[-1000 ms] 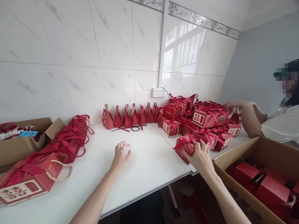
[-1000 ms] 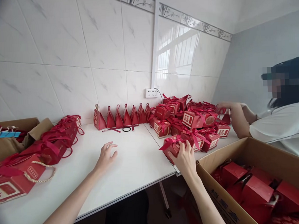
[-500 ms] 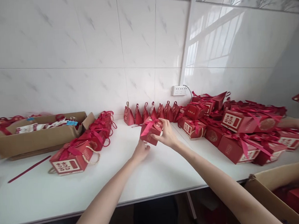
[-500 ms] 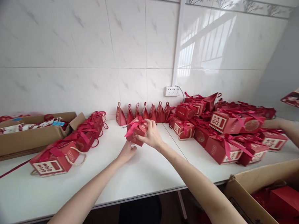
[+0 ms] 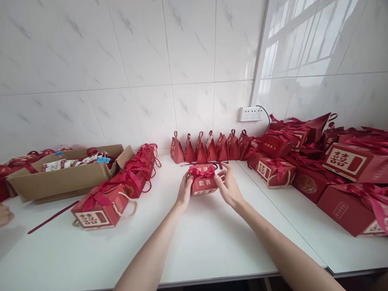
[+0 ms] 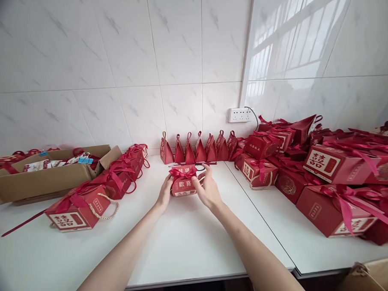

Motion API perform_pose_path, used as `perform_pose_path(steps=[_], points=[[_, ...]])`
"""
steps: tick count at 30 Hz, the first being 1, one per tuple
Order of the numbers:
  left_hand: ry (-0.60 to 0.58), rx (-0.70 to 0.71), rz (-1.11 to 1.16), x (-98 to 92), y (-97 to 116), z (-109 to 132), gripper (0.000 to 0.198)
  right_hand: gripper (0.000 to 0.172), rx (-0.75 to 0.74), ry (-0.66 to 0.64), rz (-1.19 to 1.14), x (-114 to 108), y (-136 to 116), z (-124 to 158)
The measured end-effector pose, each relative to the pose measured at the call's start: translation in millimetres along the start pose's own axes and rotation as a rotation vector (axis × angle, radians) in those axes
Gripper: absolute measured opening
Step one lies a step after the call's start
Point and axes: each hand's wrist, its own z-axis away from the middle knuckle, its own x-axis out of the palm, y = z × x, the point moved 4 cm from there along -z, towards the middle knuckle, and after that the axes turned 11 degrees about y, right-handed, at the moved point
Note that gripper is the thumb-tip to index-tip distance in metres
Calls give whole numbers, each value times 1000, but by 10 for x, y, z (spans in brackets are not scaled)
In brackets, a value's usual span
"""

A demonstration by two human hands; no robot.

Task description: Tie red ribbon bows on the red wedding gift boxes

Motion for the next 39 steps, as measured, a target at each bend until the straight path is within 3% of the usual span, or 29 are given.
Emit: perform_pose_path(steps=[3,9,15,18,28,34,36,39], points=[[-158,37,-60,52,84,31,46,40,85,-22,-132,-95,24,-53],[-212,76,-171,32,128,44,48,29,80,-62,-105,-95,78,-94],[69,192,-351,-62,172,44,41,31,76,-98,-115,-58,122,-140],[104,235,-388,-67,222,83,29,32,54,-93,-111,-55,112,-146],[-42,308,-446,-2,311,149,29,31,59,43,52,-166,110,-170],[-188,288,-525,63,286,258,36,27,16,155,-26,-210,45,-175],[-209,298,-577,88,270,279,34,28,61,132,-93,-206,66,-189],[-238,296,-569,112,247,279,28,31,244,54,-306,-200,138,-220]])
